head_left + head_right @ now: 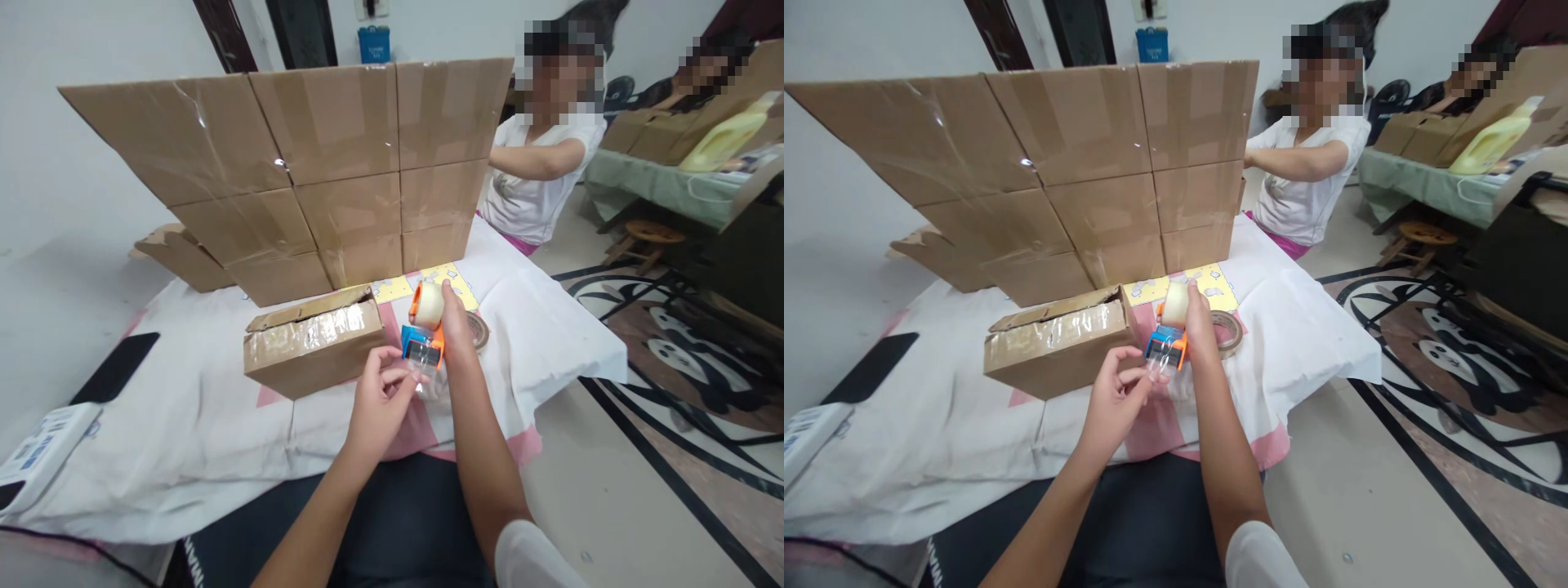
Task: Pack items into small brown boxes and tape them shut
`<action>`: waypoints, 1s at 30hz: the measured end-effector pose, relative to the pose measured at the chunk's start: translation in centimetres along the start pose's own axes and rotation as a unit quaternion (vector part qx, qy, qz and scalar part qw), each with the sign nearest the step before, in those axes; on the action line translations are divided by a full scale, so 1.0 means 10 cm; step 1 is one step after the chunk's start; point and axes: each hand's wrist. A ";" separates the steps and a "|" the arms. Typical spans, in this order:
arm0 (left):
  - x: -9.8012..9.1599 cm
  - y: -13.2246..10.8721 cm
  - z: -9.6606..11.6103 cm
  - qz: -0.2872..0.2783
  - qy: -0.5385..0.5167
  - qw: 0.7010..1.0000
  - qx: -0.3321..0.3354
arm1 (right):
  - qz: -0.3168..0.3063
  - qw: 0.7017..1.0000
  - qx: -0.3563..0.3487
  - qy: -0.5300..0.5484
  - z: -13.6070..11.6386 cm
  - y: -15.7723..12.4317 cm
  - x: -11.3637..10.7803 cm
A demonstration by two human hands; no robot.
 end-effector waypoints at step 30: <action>0.02 0.18 -0.19 0.016 0.030 0.999 0.007 | 0.018 0.997 -0.066 0.032 -0.02 -0.04 -0.04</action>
Point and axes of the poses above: each hand's wrist, its own y-axis towards the middle knuckle, its own x-axis out of the palm, z = x × y, and after that the axes turned 6 degrees about -x, right-handed
